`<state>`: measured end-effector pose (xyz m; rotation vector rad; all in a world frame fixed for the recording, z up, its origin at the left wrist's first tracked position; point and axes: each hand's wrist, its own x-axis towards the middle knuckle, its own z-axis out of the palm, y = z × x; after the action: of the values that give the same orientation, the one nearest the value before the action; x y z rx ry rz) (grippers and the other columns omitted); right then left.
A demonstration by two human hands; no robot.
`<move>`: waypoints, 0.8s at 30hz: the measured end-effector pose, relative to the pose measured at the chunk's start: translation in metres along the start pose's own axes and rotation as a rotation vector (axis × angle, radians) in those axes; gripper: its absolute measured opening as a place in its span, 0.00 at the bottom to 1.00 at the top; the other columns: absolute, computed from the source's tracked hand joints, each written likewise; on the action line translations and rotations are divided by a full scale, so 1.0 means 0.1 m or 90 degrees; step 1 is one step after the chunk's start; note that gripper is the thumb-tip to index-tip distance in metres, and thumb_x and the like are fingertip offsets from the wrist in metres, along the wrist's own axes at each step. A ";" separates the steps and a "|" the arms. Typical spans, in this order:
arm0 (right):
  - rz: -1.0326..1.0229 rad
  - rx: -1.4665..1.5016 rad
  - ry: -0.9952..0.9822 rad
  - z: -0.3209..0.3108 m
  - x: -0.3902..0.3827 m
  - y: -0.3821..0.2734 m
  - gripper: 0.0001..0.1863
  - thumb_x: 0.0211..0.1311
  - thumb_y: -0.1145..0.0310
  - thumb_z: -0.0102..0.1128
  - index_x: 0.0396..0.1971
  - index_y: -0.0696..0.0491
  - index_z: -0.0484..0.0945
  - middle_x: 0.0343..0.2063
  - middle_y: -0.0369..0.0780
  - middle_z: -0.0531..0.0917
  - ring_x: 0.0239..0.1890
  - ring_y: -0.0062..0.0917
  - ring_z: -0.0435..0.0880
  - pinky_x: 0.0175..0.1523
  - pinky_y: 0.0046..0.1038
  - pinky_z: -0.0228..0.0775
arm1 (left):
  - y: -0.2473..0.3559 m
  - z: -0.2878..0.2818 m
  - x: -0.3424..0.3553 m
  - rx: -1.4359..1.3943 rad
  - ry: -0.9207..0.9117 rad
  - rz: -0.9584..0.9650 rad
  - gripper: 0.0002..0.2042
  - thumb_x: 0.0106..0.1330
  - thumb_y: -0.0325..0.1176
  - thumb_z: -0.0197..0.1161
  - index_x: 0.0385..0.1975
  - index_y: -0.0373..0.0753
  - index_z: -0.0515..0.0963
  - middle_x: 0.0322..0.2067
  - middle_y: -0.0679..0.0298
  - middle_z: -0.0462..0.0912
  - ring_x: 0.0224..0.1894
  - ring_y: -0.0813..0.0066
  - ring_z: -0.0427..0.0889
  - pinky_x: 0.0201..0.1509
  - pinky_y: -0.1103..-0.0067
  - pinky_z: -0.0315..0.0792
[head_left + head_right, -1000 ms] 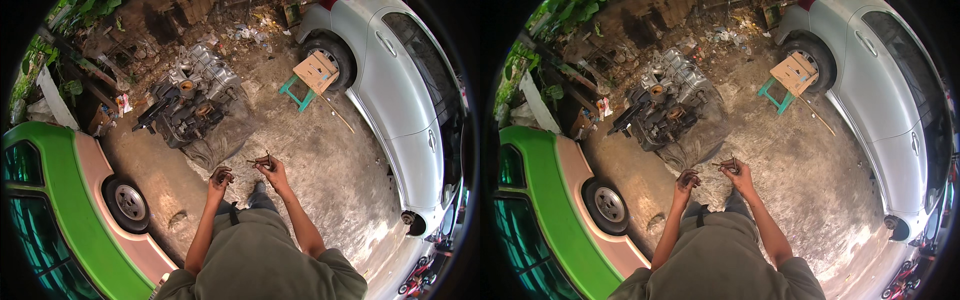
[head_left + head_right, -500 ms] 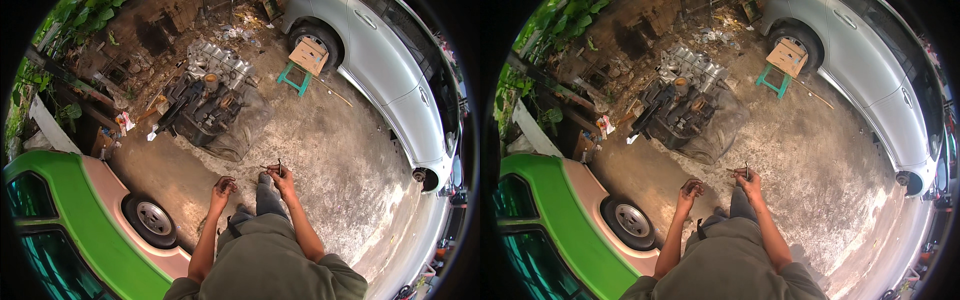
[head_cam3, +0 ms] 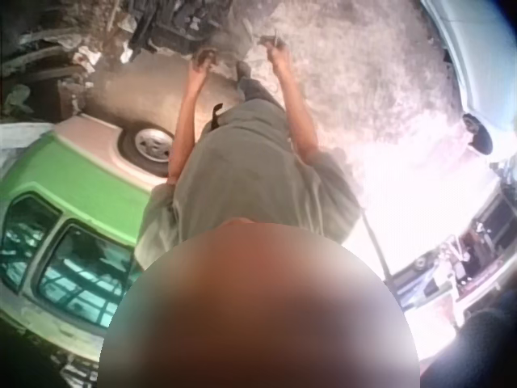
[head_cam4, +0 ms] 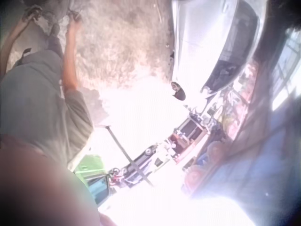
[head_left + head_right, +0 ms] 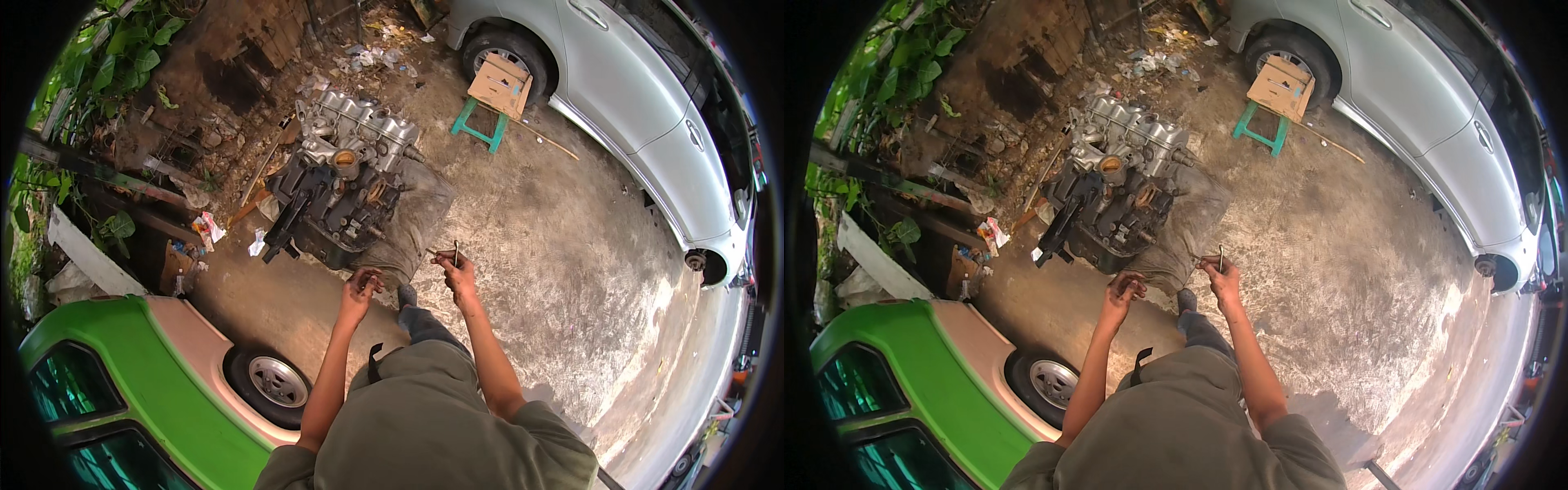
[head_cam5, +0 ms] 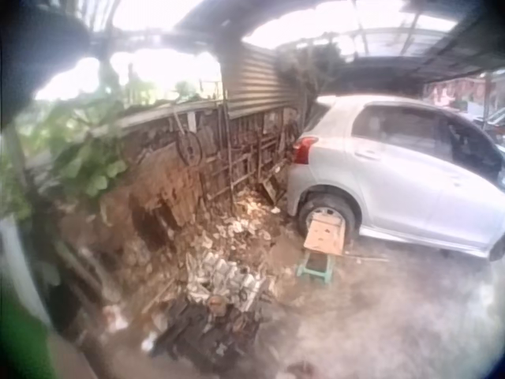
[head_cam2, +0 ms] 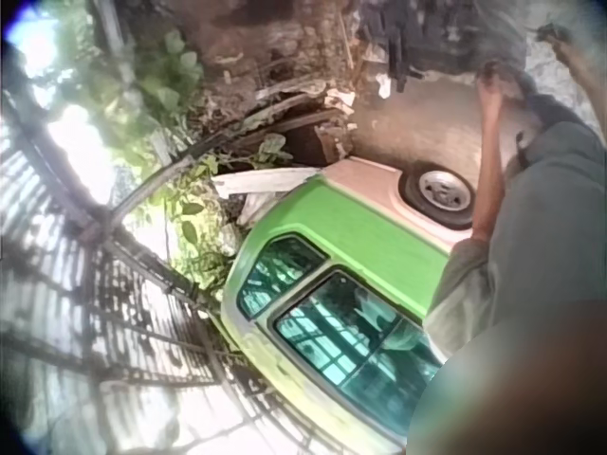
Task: The person works on a car engine placed on a stand, using a wrench to tighten bolts on the engine block. They repeatedly adjust and secure components on the side of the engine while standing in an outdoor workshop area.
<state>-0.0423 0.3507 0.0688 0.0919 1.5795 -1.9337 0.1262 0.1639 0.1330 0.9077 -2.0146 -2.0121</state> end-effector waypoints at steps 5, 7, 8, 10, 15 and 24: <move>-0.014 -0.001 -0.009 0.25 0.45 0.11 0.12 0.63 0.73 0.63 0.44 0.61 0.79 0.33 0.41 0.88 0.11 0.08 0.60 0.16 0.16 0.49 | 0.16 -0.10 0.44 0.093 0.020 0.067 0.11 0.73 0.35 0.53 0.44 0.35 0.77 0.29 0.59 0.83 0.33 0.73 0.83 0.39 0.75 0.77; 0.012 -0.012 0.001 0.29 0.58 0.13 0.11 0.62 0.74 0.63 0.43 0.63 0.79 0.33 0.43 0.87 0.20 0.15 0.68 0.27 0.20 0.58 | 0.23 -0.12 0.57 0.149 0.023 0.097 0.10 0.73 0.33 0.53 0.44 0.34 0.76 0.28 0.58 0.84 0.32 0.72 0.84 0.38 0.75 0.77; 0.048 -0.004 0.016 0.29 0.64 0.14 0.11 0.62 0.76 0.63 0.42 0.66 0.78 0.34 0.44 0.86 0.30 0.22 0.77 0.38 0.24 0.67 | 0.26 -0.13 0.63 0.180 0.026 0.120 0.10 0.73 0.33 0.53 0.45 0.34 0.76 0.27 0.58 0.83 0.32 0.72 0.84 0.37 0.75 0.77; 0.053 -0.028 0.020 0.32 0.73 0.18 0.11 0.62 0.78 0.62 0.42 0.68 0.78 0.35 0.46 0.85 0.40 0.29 0.86 0.49 0.28 0.76 | 0.31 -0.16 0.74 0.236 0.037 0.142 0.09 0.73 0.31 0.52 0.45 0.34 0.76 0.27 0.58 0.83 0.31 0.71 0.84 0.36 0.75 0.77; 0.047 0.003 0.038 0.44 0.89 0.41 0.11 0.61 0.78 0.63 0.41 0.68 0.79 0.34 0.47 0.86 0.40 0.29 0.87 0.51 0.28 0.76 | 0.29 -0.27 0.98 0.277 0.063 0.155 0.09 0.71 0.29 0.53 0.45 0.34 0.76 0.27 0.57 0.83 0.29 0.70 0.83 0.34 0.75 0.76; -0.011 -0.002 0.084 0.65 1.30 0.87 0.08 0.58 0.78 0.64 0.37 0.65 0.81 0.32 0.44 0.87 0.38 0.26 0.87 0.46 0.26 0.77 | 0.22 -0.33 1.53 0.427 -0.021 0.218 0.17 0.62 0.25 0.55 0.52 0.34 0.73 0.41 0.53 0.82 0.45 0.60 0.83 0.48 0.68 0.75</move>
<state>-0.0810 0.2300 -0.0441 0.2088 1.6733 -1.9735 0.0132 0.0554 0.1103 0.5506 -2.6922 -1.1887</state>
